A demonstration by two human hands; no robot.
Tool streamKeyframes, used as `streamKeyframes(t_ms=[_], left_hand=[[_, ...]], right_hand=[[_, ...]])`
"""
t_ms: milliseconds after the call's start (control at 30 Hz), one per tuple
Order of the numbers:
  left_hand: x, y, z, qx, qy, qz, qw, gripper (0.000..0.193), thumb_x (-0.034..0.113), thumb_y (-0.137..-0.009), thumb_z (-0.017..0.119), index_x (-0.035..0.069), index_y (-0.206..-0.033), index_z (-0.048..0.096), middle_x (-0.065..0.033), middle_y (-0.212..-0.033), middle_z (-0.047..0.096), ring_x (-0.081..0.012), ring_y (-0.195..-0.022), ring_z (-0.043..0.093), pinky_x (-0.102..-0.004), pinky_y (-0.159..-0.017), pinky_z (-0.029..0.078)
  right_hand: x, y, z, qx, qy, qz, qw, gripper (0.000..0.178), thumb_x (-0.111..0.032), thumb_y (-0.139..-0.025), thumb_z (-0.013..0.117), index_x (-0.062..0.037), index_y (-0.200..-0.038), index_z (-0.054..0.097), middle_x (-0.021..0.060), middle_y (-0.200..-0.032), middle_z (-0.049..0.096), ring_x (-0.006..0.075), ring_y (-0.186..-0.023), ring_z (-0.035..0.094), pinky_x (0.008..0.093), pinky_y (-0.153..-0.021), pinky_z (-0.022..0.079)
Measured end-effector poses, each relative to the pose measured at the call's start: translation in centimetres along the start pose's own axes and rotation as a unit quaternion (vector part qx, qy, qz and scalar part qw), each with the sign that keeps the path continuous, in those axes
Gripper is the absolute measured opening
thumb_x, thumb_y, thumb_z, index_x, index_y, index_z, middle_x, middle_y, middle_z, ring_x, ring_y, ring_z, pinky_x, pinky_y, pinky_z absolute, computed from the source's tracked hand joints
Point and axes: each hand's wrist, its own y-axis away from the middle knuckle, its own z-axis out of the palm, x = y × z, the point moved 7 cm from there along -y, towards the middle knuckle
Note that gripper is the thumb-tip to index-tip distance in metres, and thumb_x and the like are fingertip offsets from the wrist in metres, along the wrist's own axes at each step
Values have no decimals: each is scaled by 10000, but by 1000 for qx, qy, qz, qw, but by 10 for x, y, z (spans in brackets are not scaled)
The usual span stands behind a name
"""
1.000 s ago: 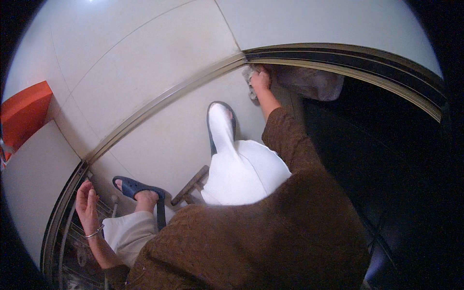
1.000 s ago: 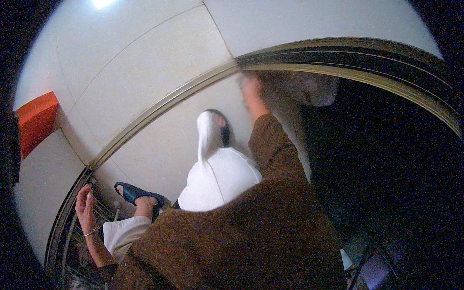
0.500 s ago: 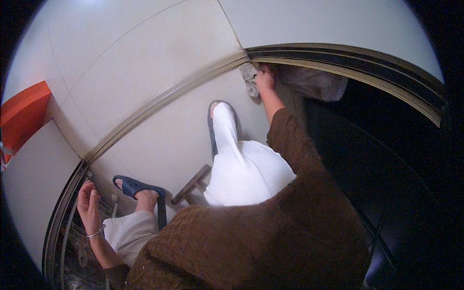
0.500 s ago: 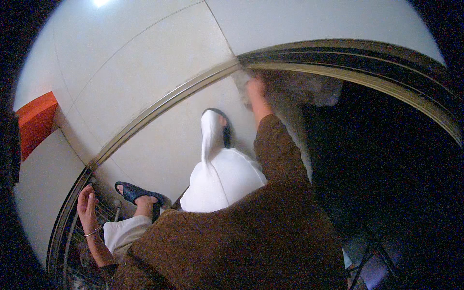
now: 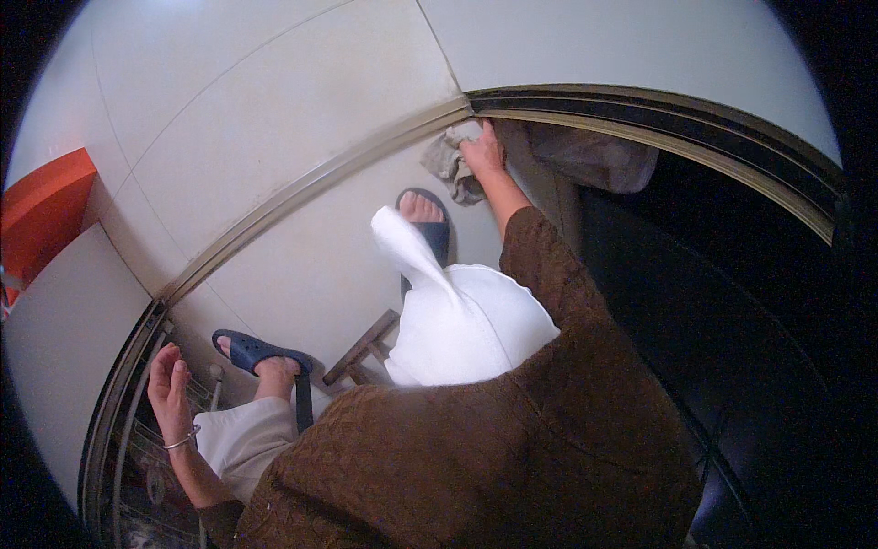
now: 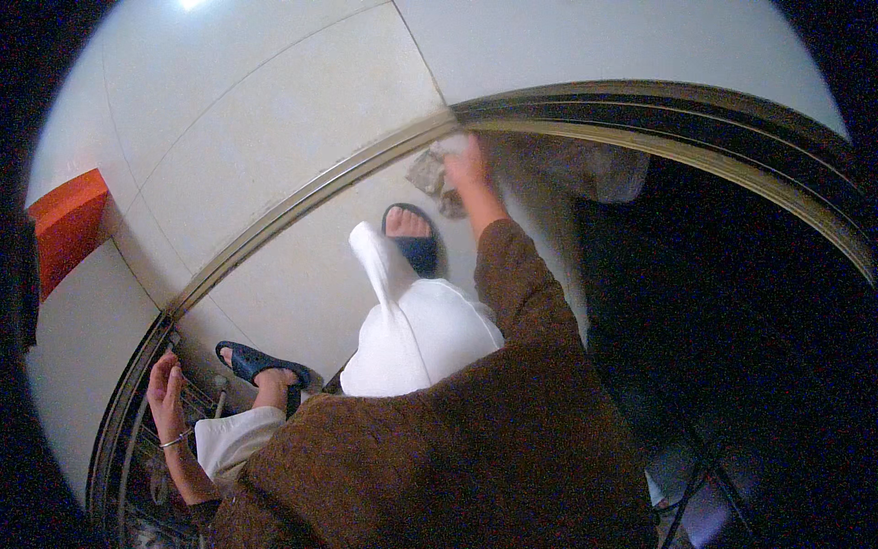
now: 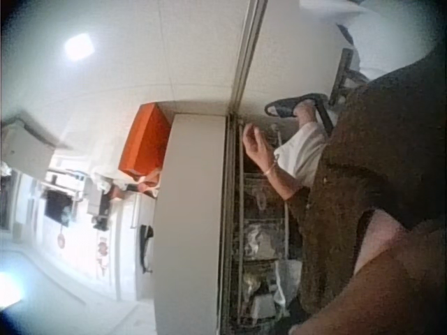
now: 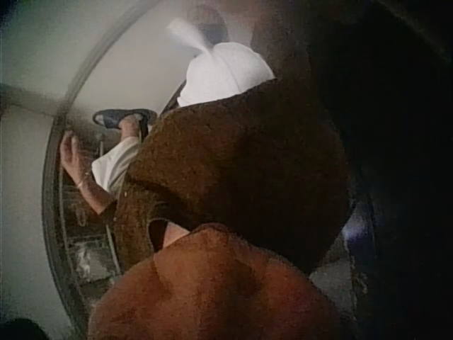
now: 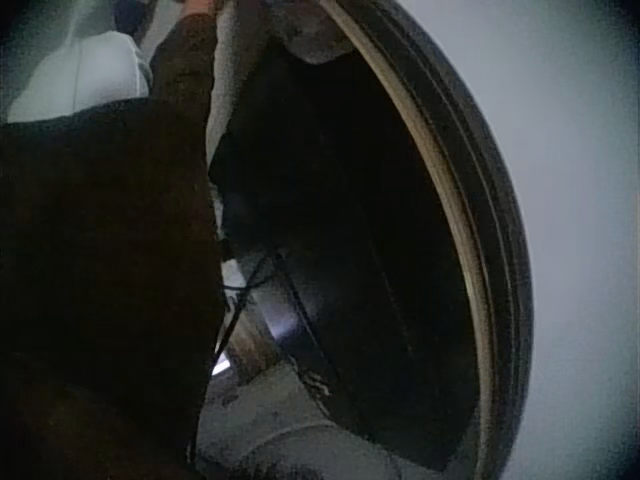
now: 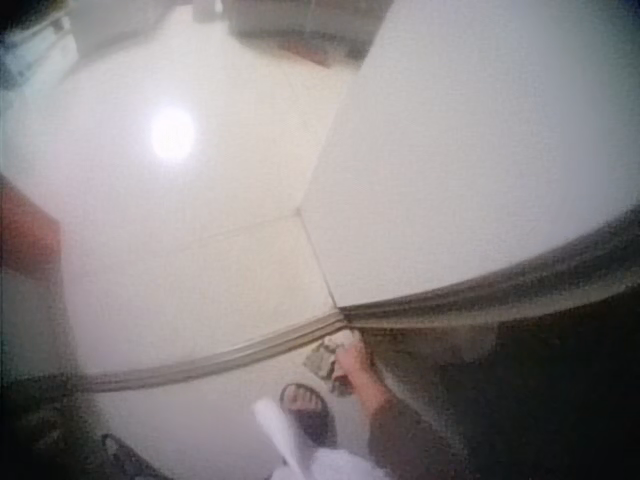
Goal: The person wipes the tiled floor and the metal threshold strip with a cloth. They move along the threshold, scrubbing the seam and adjacent tiles, then walk into the adjacent room while continuing to wipe the floor.
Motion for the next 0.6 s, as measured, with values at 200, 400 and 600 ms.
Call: streamKeyframes(t_ms=[200, 400, 600], left_hand=[[5, 0, 3, -8, -5, 10, 1000, 312, 162, -924, 573, 23, -1202, 540, -35, -1181, 561, -103, -1009, 530, -227, -794, 432], [0, 4, -1, -17, -12, -3, 1000, 292, 141, -924, 565, 19, -1187, 541, -41, -1187, 545, -107, -992, 521, -233, -796, 431], [5, 2, 4, -16, -4, 16, 1000, 290, 138, -919, 569, 18, -1182, 542, -46, -1184, 539, -105, -977, 510, -233, -794, 424]], right_hand=[[16, -5, 17, 10, -17, -90, 996, 698, -219, -669, 666, -95, -1316, 433, 197, -1072, 627, 366, -996, 601, 408, -887, 463], [18, -18, 20, -41, -64, -10, 997, 689, -238, -658, 682, -100, -1295, 458, 190, -986, 631, 319, -911, 622, 387, -821, 484], [16, -4, 21, 9, 5, -92, 996, 620, -229, -666, 671, -98, -1244, 492, 176, -1002, 631, 313, -927, 621, 390, -820, 483]])
